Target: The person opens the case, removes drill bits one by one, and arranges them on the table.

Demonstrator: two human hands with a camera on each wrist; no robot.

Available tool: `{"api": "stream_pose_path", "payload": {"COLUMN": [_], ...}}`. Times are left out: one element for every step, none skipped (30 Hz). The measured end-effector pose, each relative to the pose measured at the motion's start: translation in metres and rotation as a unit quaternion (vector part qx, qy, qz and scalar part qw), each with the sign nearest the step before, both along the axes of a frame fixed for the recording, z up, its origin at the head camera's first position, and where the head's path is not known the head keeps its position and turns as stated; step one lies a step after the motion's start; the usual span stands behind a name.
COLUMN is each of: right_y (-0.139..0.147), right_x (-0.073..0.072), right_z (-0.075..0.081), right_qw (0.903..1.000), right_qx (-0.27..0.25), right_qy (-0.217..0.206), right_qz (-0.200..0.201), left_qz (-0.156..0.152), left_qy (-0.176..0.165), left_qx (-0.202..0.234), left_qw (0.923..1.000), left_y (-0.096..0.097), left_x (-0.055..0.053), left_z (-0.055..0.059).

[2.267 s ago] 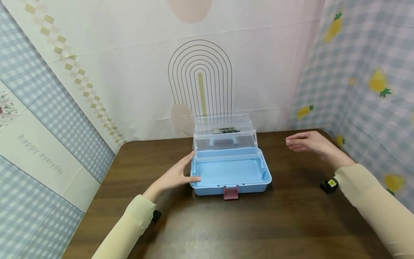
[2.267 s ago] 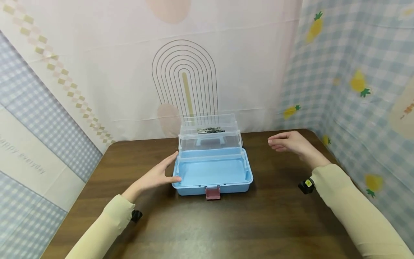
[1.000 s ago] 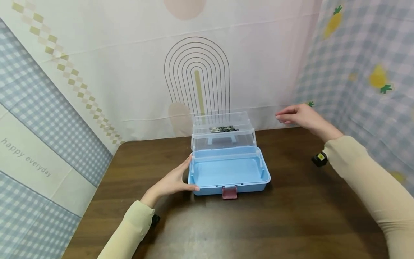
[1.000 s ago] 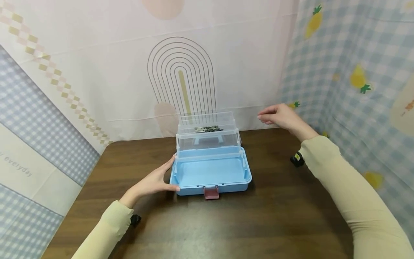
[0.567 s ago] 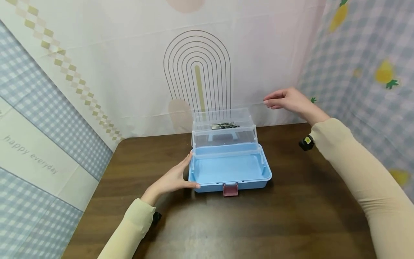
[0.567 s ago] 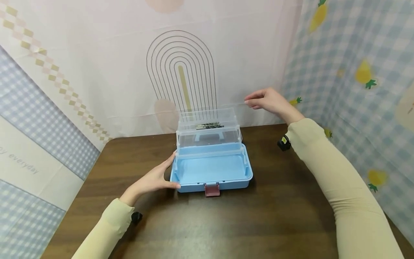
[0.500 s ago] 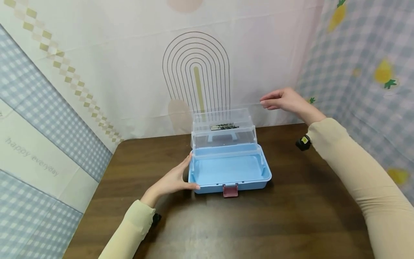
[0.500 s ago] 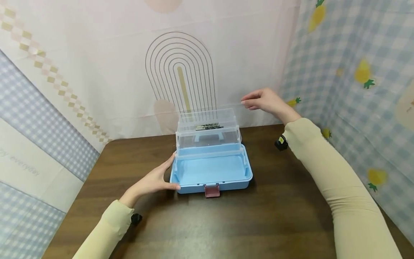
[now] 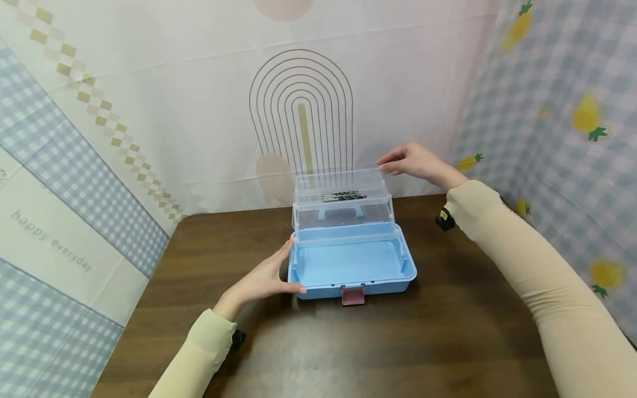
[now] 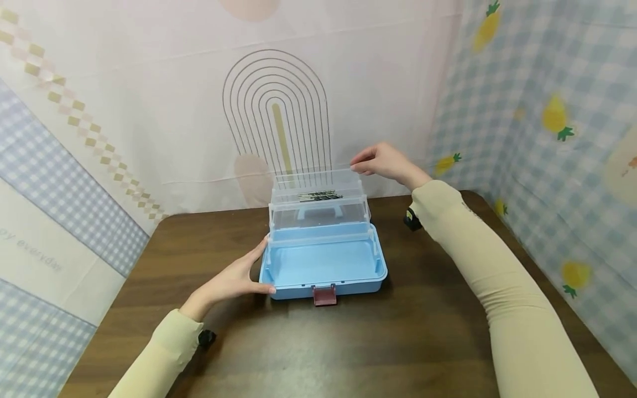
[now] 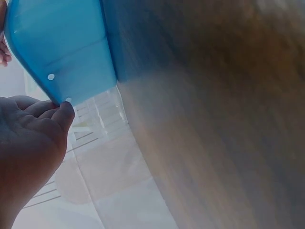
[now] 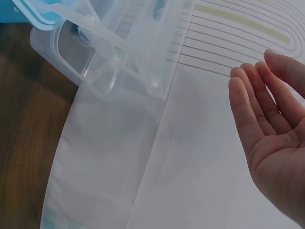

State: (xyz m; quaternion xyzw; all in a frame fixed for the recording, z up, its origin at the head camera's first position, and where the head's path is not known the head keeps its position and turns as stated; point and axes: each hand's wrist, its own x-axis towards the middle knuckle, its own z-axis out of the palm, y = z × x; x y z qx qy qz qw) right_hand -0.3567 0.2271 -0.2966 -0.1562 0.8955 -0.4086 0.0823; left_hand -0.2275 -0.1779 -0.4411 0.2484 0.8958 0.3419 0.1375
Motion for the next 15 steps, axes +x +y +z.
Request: {"api": "stream_pose_path", "payload": {"right_y": [-0.002, -0.004, -0.006, -0.008, -0.010, -0.012, -0.015, -0.017, -0.020, -0.022, -0.024, -0.026, -0.028, -0.029, -0.031], "right_x": [0.000, -0.001, -0.002, -0.002, -0.003, -0.003, -0.004, -0.005, -0.006, -0.006, -0.007, -0.008, -0.010, -0.011, -0.012], "right_z": [-0.001, -0.003, -0.004, -0.005, -0.006, -0.008, -0.009, -0.010, -0.011, -0.011, -0.012, -0.012, -0.013, -0.013, -0.013], "right_qw": [1.0000, 0.9999, 0.9999, 0.9999, 0.9997, 0.9995, 0.9993, 0.9991, 0.9989, 0.9985, 0.9981, 0.9977, 0.9973, 0.9969, 0.9964], "right_qx": [0.005, 0.009, 0.009, 0.009, 0.011, 0.016, 0.020, 0.023, 0.027, 0.034, 0.041, 0.048, 0.054, 0.060, 0.065], "right_qy": [0.001, 0.003, 0.005, 0.007, 0.011, 0.015, 0.017, 0.019, 0.022, 0.026, 0.031, 0.034, 0.035, 0.036, 0.039], "right_qz": [0.004, 0.005, 0.009, 0.012, 0.017, 0.022, 0.025, 0.029, 0.032, 0.034, 0.035, 0.035, 0.035, 0.035, 0.037], "left_qz": [0.000, 0.000, -0.001, -0.001, -0.001, -0.001, -0.002, -0.003, -0.003, -0.002, -0.003, -0.002, -0.002, -0.001, 0.000], "left_qy": [0.000, 0.000, 0.002, 0.003, 0.003, 0.003, 0.003, 0.002, 0.001, 0.000, 0.000, -0.001, -0.001, -0.002, -0.001], "left_qx": [-0.001, -0.001, 0.000, 0.000, -0.001, -0.003, -0.004, -0.003, -0.002, -0.002, -0.001, 0.001, 0.003, 0.004, 0.003], "left_qw": [1.0000, 1.0000, 1.0000, 1.0000, 1.0000, 1.0000, 1.0000, 1.0000, 1.0000, 1.0000, 1.0000, 1.0000, 1.0000, 1.0000, 1.0000], "left_y": [0.000, 0.000, 0.000, 0.000, 0.001, 0.001, 0.001, 0.001, 0.001, 0.001, 0.002, 0.002, 0.002, 0.002, 0.003], "left_x": [0.000, 0.000, -0.001, -0.001, -0.002, -0.002, -0.002, -0.002, -0.002, -0.002, -0.002, -0.001, -0.001, -0.001, -0.002], "left_z": [0.000, 0.001, 0.001, 0.001, 0.001, 0.001, 0.000, 0.000, 0.000, 0.000, -0.001, -0.001, -0.001, 0.000, 0.000]}}
